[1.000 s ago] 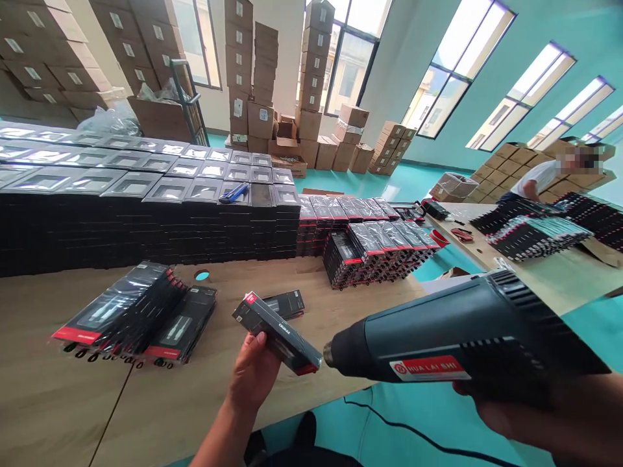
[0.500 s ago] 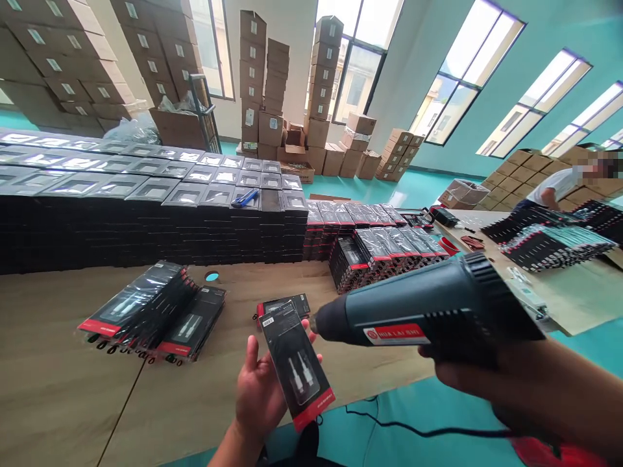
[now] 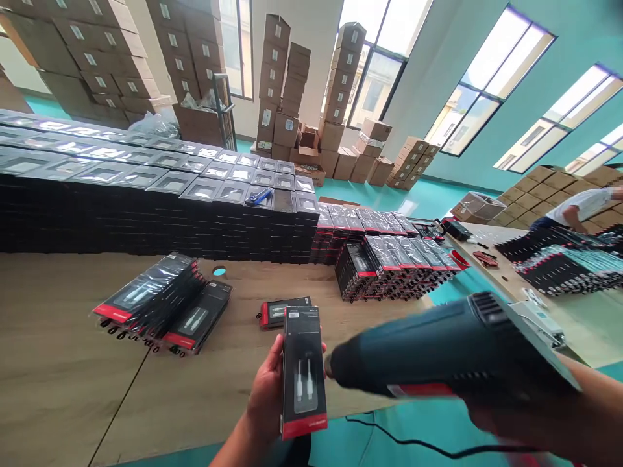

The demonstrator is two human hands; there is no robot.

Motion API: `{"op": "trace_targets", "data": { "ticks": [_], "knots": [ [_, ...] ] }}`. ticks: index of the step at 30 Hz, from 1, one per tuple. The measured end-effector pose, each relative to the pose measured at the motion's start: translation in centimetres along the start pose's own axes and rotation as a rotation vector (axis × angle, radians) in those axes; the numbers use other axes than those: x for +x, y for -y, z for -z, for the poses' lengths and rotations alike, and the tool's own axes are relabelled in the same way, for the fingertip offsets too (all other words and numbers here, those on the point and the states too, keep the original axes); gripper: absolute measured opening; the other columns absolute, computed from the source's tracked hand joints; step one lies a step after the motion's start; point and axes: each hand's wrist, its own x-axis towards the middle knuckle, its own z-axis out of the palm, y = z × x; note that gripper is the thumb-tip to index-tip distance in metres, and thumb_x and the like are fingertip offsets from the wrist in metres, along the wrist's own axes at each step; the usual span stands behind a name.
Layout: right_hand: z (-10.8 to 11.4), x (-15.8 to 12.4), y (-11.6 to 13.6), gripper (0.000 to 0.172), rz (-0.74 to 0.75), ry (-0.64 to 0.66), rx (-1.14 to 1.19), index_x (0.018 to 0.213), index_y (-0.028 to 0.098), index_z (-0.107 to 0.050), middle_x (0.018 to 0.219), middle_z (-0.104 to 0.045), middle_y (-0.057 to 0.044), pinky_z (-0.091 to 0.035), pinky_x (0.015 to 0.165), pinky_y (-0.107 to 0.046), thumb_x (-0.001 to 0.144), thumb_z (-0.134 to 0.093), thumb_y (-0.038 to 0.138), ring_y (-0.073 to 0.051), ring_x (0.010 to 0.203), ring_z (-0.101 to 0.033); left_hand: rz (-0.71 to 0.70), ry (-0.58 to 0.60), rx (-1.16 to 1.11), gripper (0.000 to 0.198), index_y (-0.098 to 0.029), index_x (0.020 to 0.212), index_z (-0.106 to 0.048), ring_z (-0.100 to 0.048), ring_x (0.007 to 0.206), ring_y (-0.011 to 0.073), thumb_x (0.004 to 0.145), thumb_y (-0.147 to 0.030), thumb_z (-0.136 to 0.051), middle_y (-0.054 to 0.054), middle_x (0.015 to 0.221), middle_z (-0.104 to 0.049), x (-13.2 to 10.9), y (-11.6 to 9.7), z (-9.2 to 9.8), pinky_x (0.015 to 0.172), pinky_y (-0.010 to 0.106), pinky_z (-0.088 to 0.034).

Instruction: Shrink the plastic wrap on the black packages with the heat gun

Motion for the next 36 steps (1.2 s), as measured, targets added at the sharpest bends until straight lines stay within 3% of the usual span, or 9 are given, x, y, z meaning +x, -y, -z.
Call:
{"op": "trace_targets", "data": {
  "ticks": [5,10,13,18,23,26,28,34,36],
  "knots": [
    [-0.7,2.4,4.6,0.036,0.177,0.134,-0.101,0.097,0.033,-0.073,0.090,-0.076,0.001,-0.061,0.079,-0.044,0.085,-0.071,0.066,-0.031,0.087,-0.068,0.039,0.103,0.020,0.074,-0.013,0.129,-0.079,-0.078,0.116,0.0363,0.104,-0.074,-0.045,0.015,0.129,-0.081,0.2,0.5,-0.1,0.097,0.043,-0.060],
    [-0.7,2.5,2.2,0.044,0.210,0.335,-0.051,0.124,0.044,-0.076,0.121,-0.082,0.004,-0.067,0.093,-0.041,0.084,-0.078,0.065,-0.033,0.105,-0.077,-0.022,0.144,0.044,0.079,-0.013,0.131,-0.078,-0.074,0.124,0.0391,0.101,-0.078,-0.045,0.019,0.120,-0.083,-0.1,0.3,-0.9,0.110,0.050,-0.054],
    [-0.7,3.1,1.6,0.055,0.164,0.228,-0.088,0.126,0.041,-0.072,0.124,-0.080,0.000,-0.067,0.093,-0.046,0.085,-0.071,0.077,-0.036,0.109,-0.075,-0.026,0.143,0.054,0.077,-0.015,0.134,-0.077,-0.076,0.122,0.0377,0.103,-0.076,-0.041,0.017,0.126,-0.082,-0.4,0.3,-0.2,0.106,0.048,-0.056],
    [-0.1,4.9,2.2,0.043,0.271,0.112,-0.209,0.095,0.034,-0.070,0.097,-0.074,-0.002,-0.060,0.080,-0.051,0.089,-0.064,0.076,-0.034,0.090,-0.066,-0.006,0.301,0.127,0.084,-0.015,0.156,-0.060,-0.071,0.132,0.0372,0.106,-0.076,-0.032,0.011,0.163,-0.057,-0.6,0.1,1.8,0.110,0.045,-0.055],
    [0.4,3.8,1.2,0.046,0.206,0.077,-0.161,0.114,0.042,-0.072,0.104,-0.081,0.003,-0.067,0.081,-0.045,0.085,-0.071,0.078,-0.033,0.092,-0.074,-0.030,0.382,0.156,0.092,-0.013,0.161,-0.052,-0.066,0.138,0.0361,0.105,-0.078,-0.019,0.012,0.167,-0.051,-1.1,-0.4,1.8,0.119,0.045,-0.049],
    [-0.1,3.6,3.0,0.041,0.401,0.116,-0.157,0.125,0.045,-0.071,0.127,-0.078,0.003,-0.065,0.096,-0.049,0.092,-0.070,0.069,-0.033,0.110,-0.075,-0.002,0.365,0.169,0.088,-0.014,0.158,-0.057,-0.068,0.137,0.0346,0.107,-0.075,-0.019,0.012,0.165,-0.054,-1.1,-0.6,1.6,0.115,0.043,-0.052],
    [-0.1,3.8,3.6,0.032,0.505,0.160,-0.179,0.118,0.042,-0.075,0.120,-0.080,0.003,-0.066,0.090,-0.047,0.096,-0.065,0.064,-0.031,0.100,-0.075,0.013,0.348,0.191,0.088,-0.015,0.158,-0.058,-0.067,0.137,0.0358,0.106,-0.077,-0.022,0.011,0.165,-0.053,-1.2,-0.6,1.6,0.114,0.045,-0.053],
    [0.7,3.5,-1.2,0.050,0.161,0.014,-0.145,0.120,0.045,-0.071,0.119,-0.082,0.002,-0.070,0.088,-0.047,0.083,-0.074,0.078,-0.036,0.106,-0.077,-0.041,0.278,0.207,0.095,-0.012,0.157,-0.059,-0.069,0.135,0.0365,0.102,-0.083,-0.026,0.015,0.166,-0.051,-1.6,-0.7,1.8,0.123,0.050,-0.045],
    [0.2,3.1,-0.7,0.047,0.197,0.006,-0.140,0.116,0.044,-0.073,0.116,-0.082,0.001,-0.070,0.086,-0.049,0.084,-0.072,0.078,-0.037,0.103,-0.078,-0.018,0.254,0.178,0.093,-0.014,0.154,-0.062,-0.069,0.135,0.0367,0.102,-0.083,-0.029,0.014,0.164,-0.055,-1.6,-0.9,1.7,0.119,0.049,-0.048]
  ]
}}
